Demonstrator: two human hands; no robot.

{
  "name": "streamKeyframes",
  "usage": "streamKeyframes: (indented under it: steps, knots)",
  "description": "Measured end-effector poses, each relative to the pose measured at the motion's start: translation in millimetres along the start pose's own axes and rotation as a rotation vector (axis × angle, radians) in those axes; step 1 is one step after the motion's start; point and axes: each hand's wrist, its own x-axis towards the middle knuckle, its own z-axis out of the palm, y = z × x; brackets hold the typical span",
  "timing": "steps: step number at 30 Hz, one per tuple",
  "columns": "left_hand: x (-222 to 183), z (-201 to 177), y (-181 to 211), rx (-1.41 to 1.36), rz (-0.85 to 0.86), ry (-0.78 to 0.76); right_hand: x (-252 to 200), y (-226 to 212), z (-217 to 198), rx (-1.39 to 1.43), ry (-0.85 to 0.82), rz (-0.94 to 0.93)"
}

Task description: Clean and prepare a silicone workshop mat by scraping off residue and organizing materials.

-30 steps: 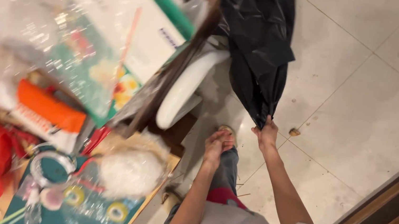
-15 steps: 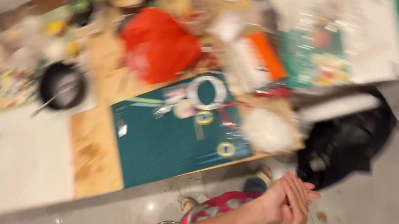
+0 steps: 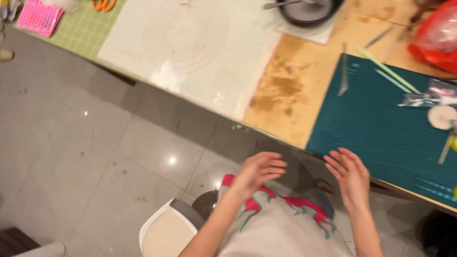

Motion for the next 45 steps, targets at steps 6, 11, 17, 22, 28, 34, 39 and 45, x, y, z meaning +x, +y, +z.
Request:
streamKeyframes:
  steps: [6,11,17,22,28,34,39,45]
  knots:
    - [-1.6,-183.1,34.3,-0.305,0.133,0.285,46.6,18.8,97.4,-0.021,-0.165,0.207]
    - [32.1,-212.4,119.2,-0.33,0.239,0.276,148.8,35.0,122.9,0.163,-0.143,0.225]
    - [75.0,-250.3,255.5,-0.102,0.352,0.37,225.6,66.5,186.5,0.103,-0.106,0.16]
    - [88.3,-356.2,342.2,0.132,0.401,0.62,222.1,90.0,230.6,-0.129,0.002,0.215]
    - [109.0,-576.1,366.8,0.25,0.499,0.907,228.8,122.4,214.4,-0.185,0.046,0.102]
    - [168.3,-669.3,451.4,0.937,0.401,1.216,255.4,162.4,192.2,-0.296,0.232,-0.049]
    - [194.0,-679.0,455.2,1.177,0.385,1.027,209.4,168.7,223.8,-1.104,0.629,-0.351]
    - [187.5,-662.4,464.6,1.113,0.334,0.79,229.3,175.0,240.8,-1.023,0.737,-0.231]
